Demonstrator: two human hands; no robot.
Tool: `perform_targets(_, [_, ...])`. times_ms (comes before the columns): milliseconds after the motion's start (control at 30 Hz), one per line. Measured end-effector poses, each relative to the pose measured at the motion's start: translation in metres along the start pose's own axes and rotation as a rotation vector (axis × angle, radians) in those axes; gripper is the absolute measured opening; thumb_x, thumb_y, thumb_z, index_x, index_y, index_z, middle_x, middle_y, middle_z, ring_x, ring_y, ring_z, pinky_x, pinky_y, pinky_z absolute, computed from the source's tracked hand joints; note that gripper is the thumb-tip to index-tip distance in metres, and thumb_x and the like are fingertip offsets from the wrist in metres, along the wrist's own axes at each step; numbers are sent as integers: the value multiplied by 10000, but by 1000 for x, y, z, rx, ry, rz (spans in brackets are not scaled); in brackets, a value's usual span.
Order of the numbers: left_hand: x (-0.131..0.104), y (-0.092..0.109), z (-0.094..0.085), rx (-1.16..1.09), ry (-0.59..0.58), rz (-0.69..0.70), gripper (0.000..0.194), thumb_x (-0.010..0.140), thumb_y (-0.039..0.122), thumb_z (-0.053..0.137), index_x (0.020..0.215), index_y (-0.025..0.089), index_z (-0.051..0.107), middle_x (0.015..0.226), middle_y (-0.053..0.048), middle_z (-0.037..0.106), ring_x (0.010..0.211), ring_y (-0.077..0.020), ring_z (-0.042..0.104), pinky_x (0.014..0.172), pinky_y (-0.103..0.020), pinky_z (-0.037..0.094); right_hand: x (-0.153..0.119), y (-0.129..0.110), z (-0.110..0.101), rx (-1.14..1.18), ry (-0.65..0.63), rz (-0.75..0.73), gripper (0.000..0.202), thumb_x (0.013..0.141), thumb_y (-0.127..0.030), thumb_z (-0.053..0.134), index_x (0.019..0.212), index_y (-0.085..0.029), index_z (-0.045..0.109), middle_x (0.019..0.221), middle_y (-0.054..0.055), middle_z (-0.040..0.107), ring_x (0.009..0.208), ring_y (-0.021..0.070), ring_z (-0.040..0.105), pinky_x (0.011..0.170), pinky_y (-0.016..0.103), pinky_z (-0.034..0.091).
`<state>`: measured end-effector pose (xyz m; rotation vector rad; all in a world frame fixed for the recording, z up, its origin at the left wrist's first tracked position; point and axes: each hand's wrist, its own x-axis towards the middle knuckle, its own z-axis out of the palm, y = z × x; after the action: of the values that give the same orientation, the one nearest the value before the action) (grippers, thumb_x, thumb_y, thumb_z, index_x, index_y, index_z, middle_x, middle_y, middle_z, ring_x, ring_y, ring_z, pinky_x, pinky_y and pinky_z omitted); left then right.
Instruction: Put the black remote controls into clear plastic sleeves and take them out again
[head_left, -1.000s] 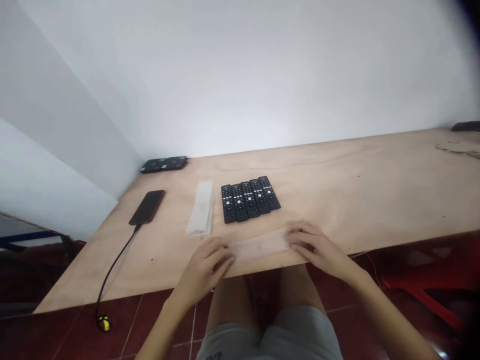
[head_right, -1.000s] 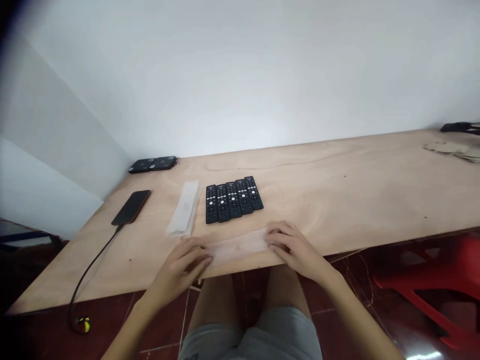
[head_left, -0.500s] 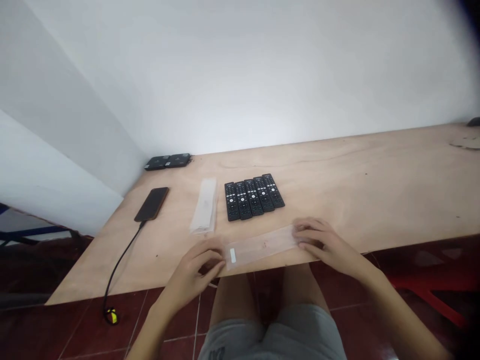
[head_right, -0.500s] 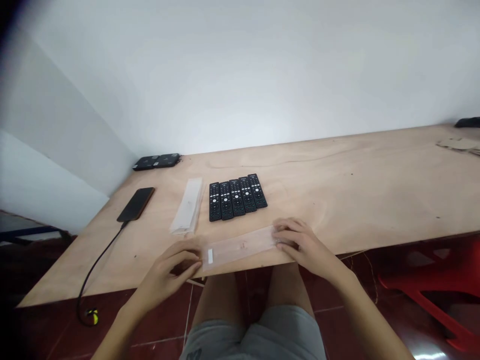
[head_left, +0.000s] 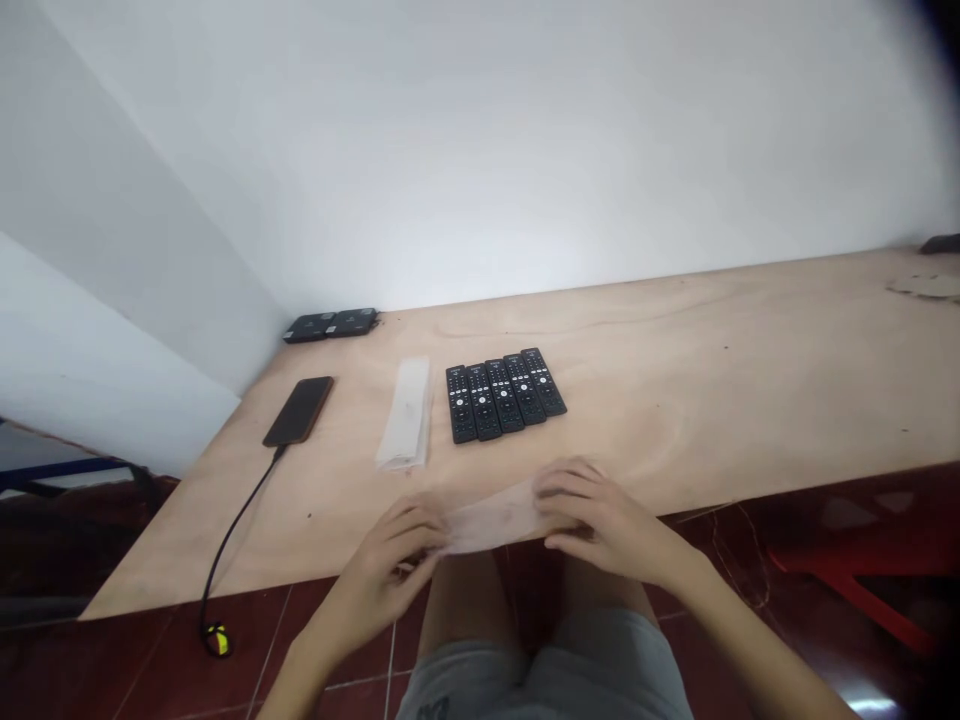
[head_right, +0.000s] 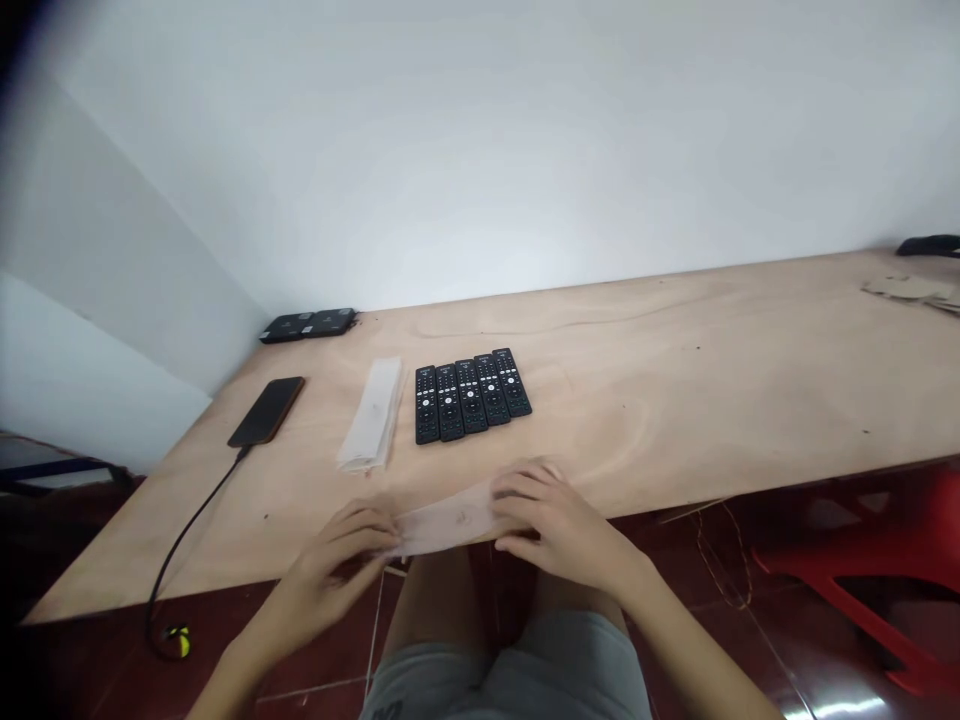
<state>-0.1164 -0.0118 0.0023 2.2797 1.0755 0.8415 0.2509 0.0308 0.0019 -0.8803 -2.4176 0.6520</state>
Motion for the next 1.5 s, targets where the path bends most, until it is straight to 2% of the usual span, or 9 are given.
perform_targets(167, [9,-14,-21,-120,390,-237,73,1015,300,763,1018,241,806,1028,-60,792,1009,-242,743,950,-382,616,22,-9,15,164,129,42,241,1114,-244,601,1242,-272,803,1219,76,826,1174,292,723,1101,488,529])
perform_targets(333, [63,-37,-44,-632,741,-376,361,867,402,927,1168,245,803,1117,-62,799,983,-212,757,886,-329,642,72,-16,46,649,380,284,209,1041,-367,690,1077,-244,854,1059,65,863,967,287,789,861,402,612])
perform_targets(467, [97,-44,-47,-1032,704,-366,419,813,321,977,1180,243,791,1242,-72,807,1120,-203,769,1038,-333,619,112,-28,74,955,581,386,267,939,-471,786,970,-213,846,962,85,859,910,290,795,817,397,628])
perform_targets(600, [102,-45,-28,-1018,582,-473,374,840,366,955,1134,197,797,1233,-113,816,1084,-228,791,1006,-363,635,131,-39,91,997,624,412,336,948,-522,767,1002,-197,833,1008,106,860,948,292,795,844,411,639])
perform_targets(700, [102,-50,-26,-924,624,-522,358,818,381,961,1073,185,802,1135,-97,828,965,-206,791,879,-329,652,130,-39,92,1018,564,399,354,950,-534,773,1049,-198,830,1008,98,855,909,279,794,830,415,650])
perform_targets(867, [118,-77,-77,-809,721,-542,429,762,384,983,1090,176,802,1035,-65,826,827,-152,752,696,-237,600,93,-12,66,784,443,369,381,959,-469,772,1240,-212,788,1030,80,836,924,266,778,833,409,647])
perform_targets(1033, [139,-108,-114,-651,618,-635,566,705,353,1011,1179,121,807,931,-87,829,746,-167,729,636,-259,575,39,25,26,522,482,414,304,1019,-472,699,1111,-217,838,1107,107,848,993,304,777,881,436,638])
perform_targets(1267, [146,-138,-87,-327,570,-687,531,691,424,978,1082,103,819,861,-103,821,715,-202,714,625,-303,565,20,36,12,527,571,482,369,1040,-535,679,1077,-206,841,1076,103,846,940,297,768,831,410,636])
perform_targets(1500, [136,-141,-76,117,533,-607,587,828,465,831,1288,109,748,1252,-228,761,1016,-374,779,883,-517,637,23,29,10,516,536,474,370,1038,-550,679,1025,-214,832,946,79,821,875,284,738,776,383,611])
